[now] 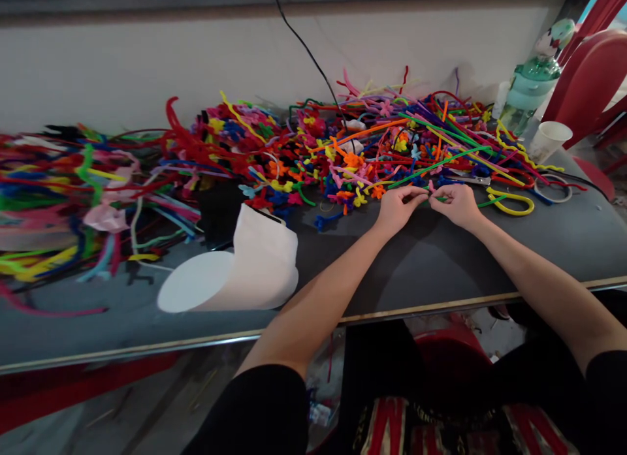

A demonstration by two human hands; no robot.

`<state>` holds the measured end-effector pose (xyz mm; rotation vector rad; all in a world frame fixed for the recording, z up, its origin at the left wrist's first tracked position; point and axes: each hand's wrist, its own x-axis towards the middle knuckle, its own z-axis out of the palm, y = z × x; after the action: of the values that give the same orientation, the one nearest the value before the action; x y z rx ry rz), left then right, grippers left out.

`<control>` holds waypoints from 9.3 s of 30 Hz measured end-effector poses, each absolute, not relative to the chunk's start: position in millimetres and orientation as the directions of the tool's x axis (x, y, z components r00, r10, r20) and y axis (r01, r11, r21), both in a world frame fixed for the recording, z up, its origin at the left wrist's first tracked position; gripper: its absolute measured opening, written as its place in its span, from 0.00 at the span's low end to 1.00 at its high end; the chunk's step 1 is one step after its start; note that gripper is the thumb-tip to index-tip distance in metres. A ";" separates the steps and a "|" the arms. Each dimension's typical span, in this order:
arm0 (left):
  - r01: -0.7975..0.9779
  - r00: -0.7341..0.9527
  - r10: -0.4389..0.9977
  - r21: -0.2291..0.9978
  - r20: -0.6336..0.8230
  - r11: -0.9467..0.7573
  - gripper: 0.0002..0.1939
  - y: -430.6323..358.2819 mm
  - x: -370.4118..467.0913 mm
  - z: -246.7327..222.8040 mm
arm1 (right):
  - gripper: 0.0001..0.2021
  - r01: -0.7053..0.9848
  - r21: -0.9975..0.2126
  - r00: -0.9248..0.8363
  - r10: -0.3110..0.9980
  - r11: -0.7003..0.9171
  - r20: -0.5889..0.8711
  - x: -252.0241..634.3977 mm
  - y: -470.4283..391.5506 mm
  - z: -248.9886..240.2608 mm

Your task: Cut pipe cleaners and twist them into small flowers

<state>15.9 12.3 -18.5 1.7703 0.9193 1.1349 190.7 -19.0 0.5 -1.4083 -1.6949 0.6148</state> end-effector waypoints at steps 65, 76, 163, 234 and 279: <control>0.379 0.436 0.594 0.460 0.676 -0.803 0.19 3.8 6.9 -8.8 | 0.12 0.183 -0.965 -0.203 0.968 0.188 0.150 195.9 -18.5 8.0; 0.384 0.611 0.395 0.178 0.686 -0.906 0.15 7.1 -0.9 0.5 | 0.16 0.039 -0.999 -0.419 0.908 -0.005 -0.021 203.9 -18.6 10.6; 0.098 0.337 0.941 0.992 0.041 -0.078 0.10 0.8 17.6 -7.0 | 0.16 0.444 -0.871 -0.165 0.975 0.209 0.149 196.6 -19.0 0.5; -0.017 0.099 0.952 0.957 0.291 -0.291 0.23 -2.4 23.3 -19.3 | 0.19 0.215 -0.953 0.061 0.971 0.215 0.232 182.9 -20.9 2.3; 0.334 0.697 0.124 -0.168 0.706 -0.927 0.09 6.8 -10.0 -3.0 | 0.16 0.322 -0.906 -0.673 0.739 0.277 -0.013 216.1 -15.8 27.4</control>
<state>-10.0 6.8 -3.0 3.1524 0.4360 1.2756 216.1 -15.8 27.4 -0.9564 -2.1400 1.3699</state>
